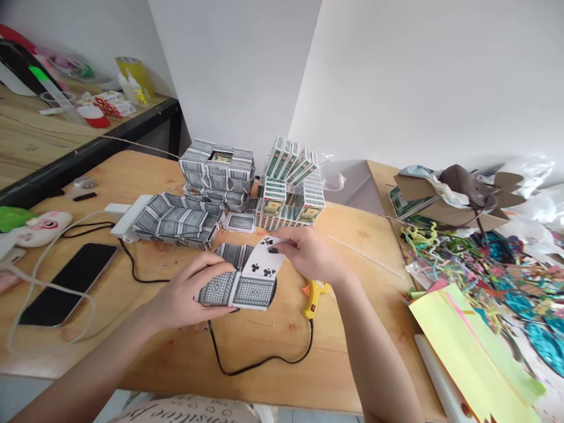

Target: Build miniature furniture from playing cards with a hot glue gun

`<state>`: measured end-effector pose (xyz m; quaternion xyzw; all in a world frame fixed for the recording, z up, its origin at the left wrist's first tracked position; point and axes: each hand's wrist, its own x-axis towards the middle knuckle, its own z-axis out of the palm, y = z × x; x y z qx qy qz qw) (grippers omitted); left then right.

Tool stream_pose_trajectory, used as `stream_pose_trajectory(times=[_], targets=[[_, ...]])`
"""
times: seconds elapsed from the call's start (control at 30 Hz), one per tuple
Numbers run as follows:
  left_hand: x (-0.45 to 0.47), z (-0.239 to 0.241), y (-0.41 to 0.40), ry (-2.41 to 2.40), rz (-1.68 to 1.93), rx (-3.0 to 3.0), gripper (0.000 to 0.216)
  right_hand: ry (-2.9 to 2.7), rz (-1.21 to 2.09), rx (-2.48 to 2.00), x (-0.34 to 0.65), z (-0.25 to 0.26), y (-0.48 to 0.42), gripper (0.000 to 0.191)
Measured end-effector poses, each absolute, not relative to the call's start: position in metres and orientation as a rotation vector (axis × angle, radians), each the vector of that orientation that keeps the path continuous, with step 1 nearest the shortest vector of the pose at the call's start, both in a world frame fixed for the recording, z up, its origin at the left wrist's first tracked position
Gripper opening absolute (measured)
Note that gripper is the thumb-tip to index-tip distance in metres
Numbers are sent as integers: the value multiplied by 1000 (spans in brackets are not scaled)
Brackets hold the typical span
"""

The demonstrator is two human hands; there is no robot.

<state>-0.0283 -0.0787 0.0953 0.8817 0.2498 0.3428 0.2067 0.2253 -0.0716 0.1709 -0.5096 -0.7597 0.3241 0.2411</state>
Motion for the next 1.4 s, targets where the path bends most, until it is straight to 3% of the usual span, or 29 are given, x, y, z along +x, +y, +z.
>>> stream_pose_trajectory(times=[0.2, 0.33, 0.43, 0.57, 0.67, 1.0, 1.4], targets=[[-30, 90, -76, 630, 975, 2547, 50, -2238, 961, -1340, 218, 181, -64, 22], [-30, 90, -71, 645, 1002, 2555, 51, -2218, 982, -1378, 217, 181, -56, 13], [-31, 90, -69, 683, 999, 2520, 52, -1948, 1106, -1411, 217, 169, -52, 8], [-33, 89, -67, 770, 959, 2462, 55, -1454, 1424, -1149, 214, 140, -59, 28], [-34, 90, -65, 831, 930, 2410, 57, -1265, 1466, -1060, 209, 119, -76, 26], [-22, 105, -57, 759, 831, 2379, 61, -889, 965, -1176, 165, 79, -110, 21], [-28, 115, -50, 760, 700, 2489, 61, -985, 777, -1315, 152, 83, -111, 32]])
